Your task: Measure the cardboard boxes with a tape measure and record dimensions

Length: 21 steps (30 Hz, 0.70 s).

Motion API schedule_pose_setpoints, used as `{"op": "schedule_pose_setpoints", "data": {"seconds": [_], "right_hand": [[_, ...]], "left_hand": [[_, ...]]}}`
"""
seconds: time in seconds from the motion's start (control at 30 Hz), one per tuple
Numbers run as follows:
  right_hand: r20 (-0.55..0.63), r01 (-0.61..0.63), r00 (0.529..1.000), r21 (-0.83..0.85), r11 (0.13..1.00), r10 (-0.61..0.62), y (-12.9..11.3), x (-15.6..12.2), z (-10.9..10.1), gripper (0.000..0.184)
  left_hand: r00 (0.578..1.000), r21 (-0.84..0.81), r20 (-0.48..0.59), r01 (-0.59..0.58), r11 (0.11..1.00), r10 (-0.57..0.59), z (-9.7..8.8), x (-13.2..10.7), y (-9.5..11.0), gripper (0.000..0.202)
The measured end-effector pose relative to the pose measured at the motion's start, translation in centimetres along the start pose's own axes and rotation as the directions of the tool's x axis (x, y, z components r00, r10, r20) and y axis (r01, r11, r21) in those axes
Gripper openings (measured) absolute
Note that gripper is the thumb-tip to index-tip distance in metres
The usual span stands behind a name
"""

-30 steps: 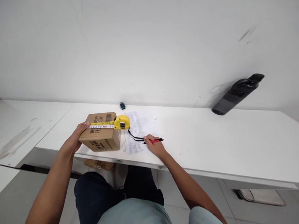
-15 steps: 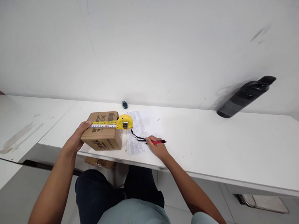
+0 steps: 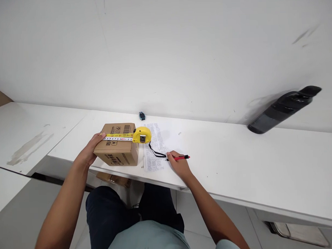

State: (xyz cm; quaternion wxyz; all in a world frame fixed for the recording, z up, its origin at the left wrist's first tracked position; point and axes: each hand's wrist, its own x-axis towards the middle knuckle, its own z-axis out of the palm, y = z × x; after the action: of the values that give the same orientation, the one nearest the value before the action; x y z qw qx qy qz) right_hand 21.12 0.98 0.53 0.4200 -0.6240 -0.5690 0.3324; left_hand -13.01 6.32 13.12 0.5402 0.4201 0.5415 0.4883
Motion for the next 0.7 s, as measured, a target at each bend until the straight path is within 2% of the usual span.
{"op": "schedule_pose_setpoints", "data": {"seconds": [0.17, 0.3, 0.53, 0.7], "right_hand": [[-0.077, -0.007, 0.997, -0.034, 0.999, 0.004, 0.27, -0.09, 0.08, 0.039], [-0.034, -0.013, 0.999, -0.013, 1.0, 0.013, 0.36, -0.18, 0.16, 0.041], [-0.058, -0.036, 0.998, -0.019, 0.999, 0.035, 0.34, -0.31, 0.06, 0.041], [-0.154, -0.043, 0.987, -0.035, 0.998, 0.037, 0.35, -0.38, -0.01, 0.042]], "left_hand": [[1.0, -0.029, 0.013, -0.013, 0.999, 0.013, -0.34, 0.07, -0.54, 0.046], [0.999, -0.032, 0.034, -0.002, 0.999, 0.003, -0.49, 0.04, -0.68, 0.045], [0.999, -0.041, 0.032, -0.001, 0.999, 0.003, -0.53, 0.06, -0.66, 0.046], [1.0, -0.039, 0.026, -0.006, 0.999, 0.008, -0.44, -0.01, -0.53, 0.045]]}}
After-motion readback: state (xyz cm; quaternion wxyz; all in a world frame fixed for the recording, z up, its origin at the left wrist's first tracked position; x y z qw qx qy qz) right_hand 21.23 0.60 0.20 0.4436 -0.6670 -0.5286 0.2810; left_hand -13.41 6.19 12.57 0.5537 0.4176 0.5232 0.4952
